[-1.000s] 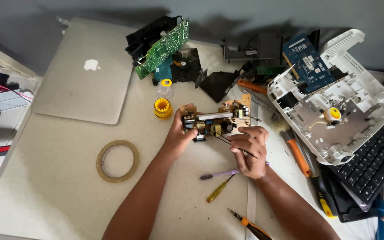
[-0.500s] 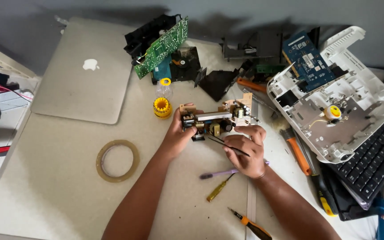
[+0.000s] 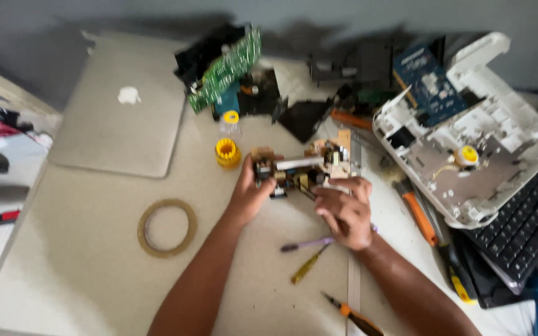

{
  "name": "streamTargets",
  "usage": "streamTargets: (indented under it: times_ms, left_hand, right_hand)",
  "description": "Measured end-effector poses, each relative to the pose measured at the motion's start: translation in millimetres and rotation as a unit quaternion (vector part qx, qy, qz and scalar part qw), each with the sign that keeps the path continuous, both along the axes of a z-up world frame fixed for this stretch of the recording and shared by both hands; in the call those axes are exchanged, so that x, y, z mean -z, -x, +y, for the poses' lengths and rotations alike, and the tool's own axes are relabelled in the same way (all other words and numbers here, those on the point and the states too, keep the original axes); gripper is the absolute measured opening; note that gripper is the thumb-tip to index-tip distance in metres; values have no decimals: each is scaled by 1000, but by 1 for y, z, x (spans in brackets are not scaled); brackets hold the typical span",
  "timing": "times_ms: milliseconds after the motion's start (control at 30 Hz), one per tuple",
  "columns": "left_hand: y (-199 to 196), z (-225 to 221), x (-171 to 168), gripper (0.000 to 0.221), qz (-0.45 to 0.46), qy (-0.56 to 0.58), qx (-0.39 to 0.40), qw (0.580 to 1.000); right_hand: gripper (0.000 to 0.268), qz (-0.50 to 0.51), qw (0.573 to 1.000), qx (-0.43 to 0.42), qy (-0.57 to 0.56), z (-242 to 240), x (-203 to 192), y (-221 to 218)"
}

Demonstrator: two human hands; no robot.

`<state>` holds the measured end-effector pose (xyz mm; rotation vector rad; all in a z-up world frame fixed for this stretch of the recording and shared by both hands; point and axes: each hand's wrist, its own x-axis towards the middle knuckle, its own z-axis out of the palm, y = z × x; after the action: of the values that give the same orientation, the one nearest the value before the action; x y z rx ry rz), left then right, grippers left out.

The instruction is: Inspecting and probing a circuit board from a disassembled electronic device using a screwdriver and a brush.

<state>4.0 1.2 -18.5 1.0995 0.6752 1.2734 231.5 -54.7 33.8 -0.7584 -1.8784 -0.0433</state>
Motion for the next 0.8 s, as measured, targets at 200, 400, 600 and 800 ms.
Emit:
streamTargets:
  times_ms: [200,400,600,800]
  left_hand:
    - [-1,-1,-5,70,37,-23,2,999]
    - [-3,-8,-26,93,74,57,-8,996]
    - [-3,-14,-55,101,118,106,4,987]
    - [-2,5,27,104,-32,80,30,996]
  right_hand:
    - [11,-41,999,-2,-29,0,-8,3]
    - [16,-44,999,0,-30,0,-11,6]
    - [25,-54,997,11,-54,1,-23,12]
    - [18,-16,999,-20,-19,2,-13,8]
